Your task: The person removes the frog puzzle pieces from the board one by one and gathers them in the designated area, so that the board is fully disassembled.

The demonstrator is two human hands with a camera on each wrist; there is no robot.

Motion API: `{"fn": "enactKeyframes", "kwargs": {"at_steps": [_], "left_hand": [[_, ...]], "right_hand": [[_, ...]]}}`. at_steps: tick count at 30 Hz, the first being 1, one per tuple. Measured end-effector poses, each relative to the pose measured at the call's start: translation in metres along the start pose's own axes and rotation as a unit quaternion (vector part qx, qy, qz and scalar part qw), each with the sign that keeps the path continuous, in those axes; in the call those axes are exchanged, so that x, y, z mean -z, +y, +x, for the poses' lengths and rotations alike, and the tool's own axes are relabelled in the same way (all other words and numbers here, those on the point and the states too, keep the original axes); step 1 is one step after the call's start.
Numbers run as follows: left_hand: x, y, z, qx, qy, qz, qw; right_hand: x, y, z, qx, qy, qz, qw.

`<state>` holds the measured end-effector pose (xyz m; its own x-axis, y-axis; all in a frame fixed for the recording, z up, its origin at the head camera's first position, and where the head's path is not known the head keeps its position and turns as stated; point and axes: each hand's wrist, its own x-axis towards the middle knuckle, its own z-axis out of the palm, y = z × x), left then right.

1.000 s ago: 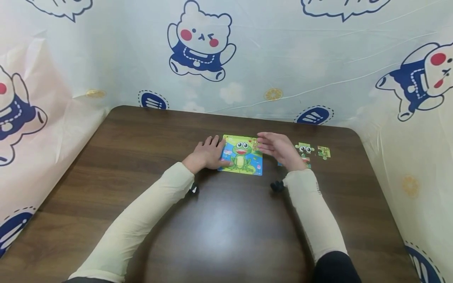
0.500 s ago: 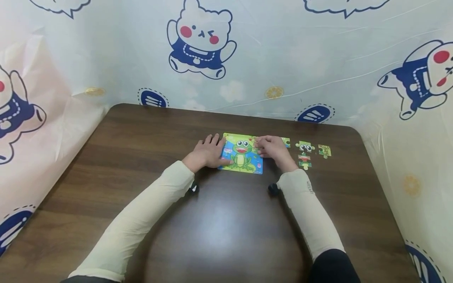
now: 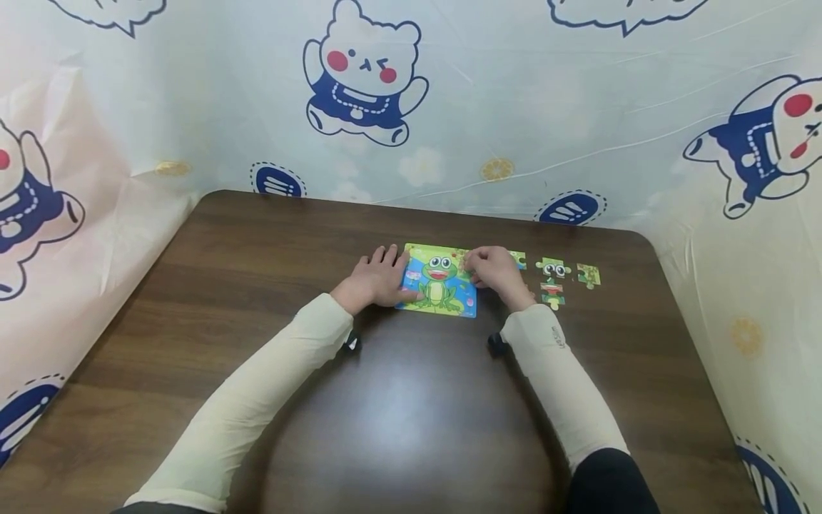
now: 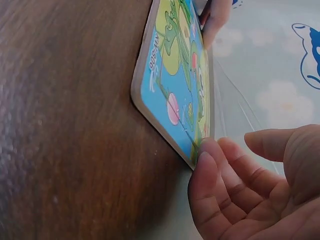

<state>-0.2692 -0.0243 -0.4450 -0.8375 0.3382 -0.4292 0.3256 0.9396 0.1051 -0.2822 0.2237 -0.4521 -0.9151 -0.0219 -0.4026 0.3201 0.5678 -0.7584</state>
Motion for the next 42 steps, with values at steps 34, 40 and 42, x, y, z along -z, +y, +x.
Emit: {"fn": "enactKeyframes", "kwargs": {"at_steps": [34,40,42], "left_hand": [[-0.0001,0.0008,0.0017,0.002,-0.007,-0.013,0.9999],[0.0005,0.0011,0.0022,0.001,-0.004,-0.014,0.9999],[0.0007,0.0015,0.0022,0.002,-0.003,-0.014,0.9999]], "right_hand": [[-0.0006,0.0074,-0.0012,0.055,-0.042,0.027,0.997],[-0.0008,0.0073,-0.0019,0.048,-0.039,0.035,0.998],[-0.0009,0.0076,-0.0013,0.048,-0.036,0.031,0.998]]}}
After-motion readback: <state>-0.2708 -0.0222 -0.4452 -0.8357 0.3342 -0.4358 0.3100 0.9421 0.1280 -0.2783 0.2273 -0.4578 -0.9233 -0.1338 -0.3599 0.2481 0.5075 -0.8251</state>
